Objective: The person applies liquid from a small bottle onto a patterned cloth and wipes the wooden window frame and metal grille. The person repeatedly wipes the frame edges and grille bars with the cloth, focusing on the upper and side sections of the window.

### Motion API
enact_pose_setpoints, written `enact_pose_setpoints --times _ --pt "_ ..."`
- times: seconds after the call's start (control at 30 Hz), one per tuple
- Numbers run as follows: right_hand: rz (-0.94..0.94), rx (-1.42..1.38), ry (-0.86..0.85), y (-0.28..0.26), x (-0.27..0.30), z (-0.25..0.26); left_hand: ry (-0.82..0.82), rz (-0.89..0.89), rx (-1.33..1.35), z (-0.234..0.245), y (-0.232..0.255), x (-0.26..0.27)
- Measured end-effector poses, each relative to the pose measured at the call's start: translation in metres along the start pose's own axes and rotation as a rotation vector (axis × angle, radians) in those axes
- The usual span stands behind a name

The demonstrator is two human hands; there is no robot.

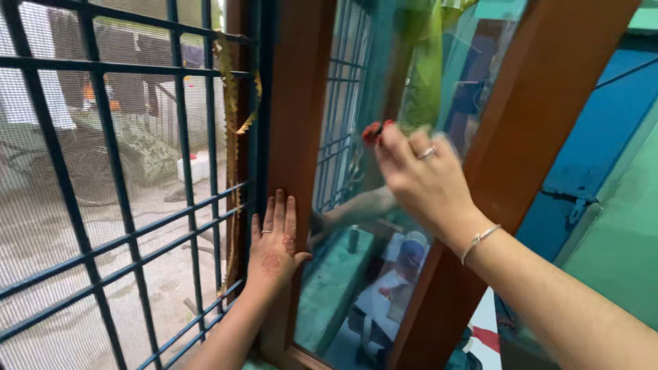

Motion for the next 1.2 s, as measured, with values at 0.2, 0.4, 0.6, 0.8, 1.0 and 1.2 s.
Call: enact_pose_setpoints --times 0.2,0.4,0.6,0.8,1.0,1.2 --pt "0.351 -0.123 -0.004 -0.082 0.049 0.013 0.099 0.137 0.475 0.007 0.018 -0.001" --pt "0.368 -0.173 0.031 -0.023 0.048 0.045 0.162 0.222 0.565 0.014 0.058 -0.015" --pt "0.141 -0.126 0.003 0.067 0.048 0.062 0.391 0.039 0.69 0.046 0.138 -0.034" --pt "0.474 -0.338 -0.005 0.006 0.126 0.075 0.326 0.026 0.779 0.043 0.191 -0.017" --pt "0.128 -0.161 0.193 0.136 0.093 0.087 0.342 -0.012 0.74 0.053 0.232 0.006" --pt "0.389 -0.516 0.12 0.057 0.145 0.083 0.345 0.066 0.101 0.046 0.301 0.029"
Point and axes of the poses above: each hand's wrist, its own x-axis away from the middle knuckle, its own z-axis out of the back of the hand, y = z × x, the point moved 10 cm from there along -x, towards the middle knuckle, and after that the axes turned 2 degrees about x, right-handed, at the moved point
